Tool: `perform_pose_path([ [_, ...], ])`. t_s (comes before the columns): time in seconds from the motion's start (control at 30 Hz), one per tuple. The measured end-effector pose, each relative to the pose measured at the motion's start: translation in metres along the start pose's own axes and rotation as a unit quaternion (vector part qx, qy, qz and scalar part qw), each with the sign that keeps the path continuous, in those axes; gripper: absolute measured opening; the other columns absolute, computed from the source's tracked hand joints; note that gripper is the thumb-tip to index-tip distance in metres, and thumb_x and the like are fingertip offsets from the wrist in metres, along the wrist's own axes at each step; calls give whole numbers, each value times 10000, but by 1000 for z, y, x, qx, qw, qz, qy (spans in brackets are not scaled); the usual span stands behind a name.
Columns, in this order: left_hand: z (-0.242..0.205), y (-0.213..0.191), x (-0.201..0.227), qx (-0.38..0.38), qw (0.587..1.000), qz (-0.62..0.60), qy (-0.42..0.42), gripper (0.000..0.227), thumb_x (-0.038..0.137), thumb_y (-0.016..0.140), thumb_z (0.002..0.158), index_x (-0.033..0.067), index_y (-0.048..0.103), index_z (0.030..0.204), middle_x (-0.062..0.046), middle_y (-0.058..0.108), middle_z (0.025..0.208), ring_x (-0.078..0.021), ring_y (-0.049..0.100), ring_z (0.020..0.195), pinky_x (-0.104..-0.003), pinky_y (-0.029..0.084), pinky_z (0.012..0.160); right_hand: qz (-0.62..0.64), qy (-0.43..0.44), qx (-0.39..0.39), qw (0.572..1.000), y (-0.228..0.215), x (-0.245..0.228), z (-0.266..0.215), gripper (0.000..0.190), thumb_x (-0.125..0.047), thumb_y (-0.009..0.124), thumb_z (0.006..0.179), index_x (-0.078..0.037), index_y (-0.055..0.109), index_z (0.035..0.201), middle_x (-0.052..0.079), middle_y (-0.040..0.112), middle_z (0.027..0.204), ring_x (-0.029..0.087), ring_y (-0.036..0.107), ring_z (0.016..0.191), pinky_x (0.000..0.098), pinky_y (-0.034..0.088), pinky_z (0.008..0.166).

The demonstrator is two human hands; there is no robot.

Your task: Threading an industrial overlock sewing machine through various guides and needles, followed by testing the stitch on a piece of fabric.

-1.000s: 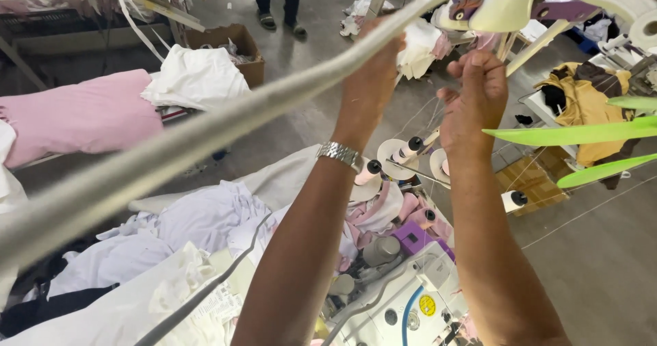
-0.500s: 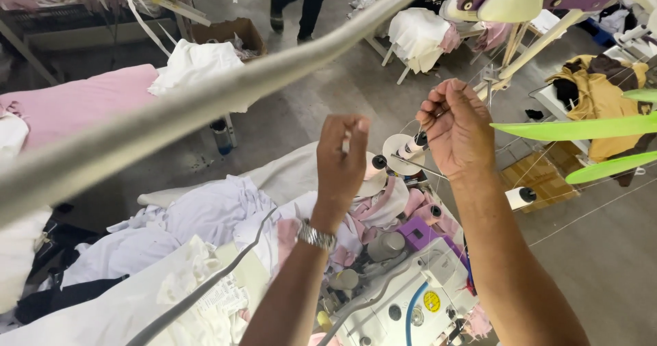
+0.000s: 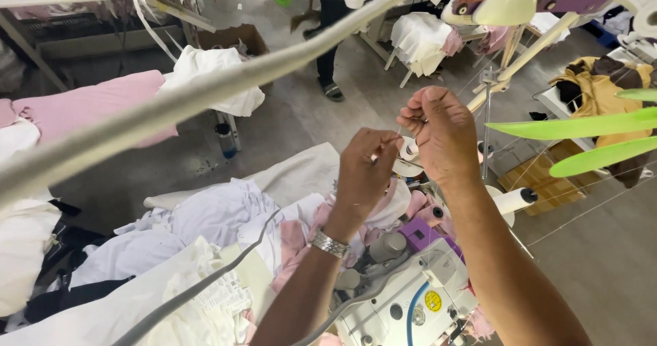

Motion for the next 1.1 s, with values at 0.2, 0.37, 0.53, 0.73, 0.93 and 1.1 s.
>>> perform_pose_path([
  [0.2, 27, -18, 30, -167, 943, 286, 21, 142, 164, 660, 954, 190, 790, 1005, -73, 729, 869, -298, 743, 803, -424, 518, 755, -435, -119, -100, 887, 22, -40, -22, 291, -285, 510, 1104, -51, 653, 1202, 200, 554, 1333, 342, 635, 1204, 409, 610, 856],
  [0.37, 41, -21, 49, -254, 857, 446, 34, 252, 157, 604, 977, 251, 810, 1085, -44, 770, 921, -269, 740, 850, -435, 452, 821, -399, -127, -173, 891, 44, -41, -29, 305, -226, 448, 1105, -22, 604, 1269, 223, 472, 1476, 360, 601, 1248, 393, 612, 791],
  [0.53, 44, -12, 56, -253, 825, 495, 100, 193, 119, 613, 911, 237, 764, 901, -4, 705, 823, -290, 705, 792, -456, 422, 789, -233, 66, -352, 904, 75, -5, -41, 664, -342, 551, 1008, -51, 333, 1563, 279, 605, 1355, 305, 697, 982, 295, 601, 624],
  [0.73, 37, -2, 64, -247, 851, 451, 104, 259, 48, 602, 923, 178, 793, 1041, -102, 727, 940, -327, 716, 843, -480, 442, 838, -266, -49, -264, 926, 66, -16, -41, 310, -29, 659, 960, 16, 641, 1266, 153, 711, 1086, 240, 690, 1028, 347, 578, 829],
  [0.93, 41, 1, 55, -229, 865, 435, 99, 197, 89, 600, 930, 167, 765, 1004, -93, 714, 895, -343, 718, 801, -479, 429, 785, -351, -85, -179, 915, 56, -45, -43, 202, -71, 697, 973, 17, 710, 1155, 141, 710, 904, 122, 596, 698, 277, 486, 648],
  [1.1, 45, -5, 72, -228, 904, 359, 48, 194, 111, 595, 958, 152, 772, 1026, -102, 726, 904, -364, 727, 823, -465, 448, 826, -373, -171, -130, 902, 35, -51, -39, 80, -61, 720, 987, -19, 736, 1052, 80, 622, 860, 94, 559, 740, 252, 464, 645],
])
Point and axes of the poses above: each hand's wrist, its own z-axis towards the middle knuckle, its own y-axis out of the palm, x = y × z, the point moved 9 cm from there along z, towards the middle knuckle
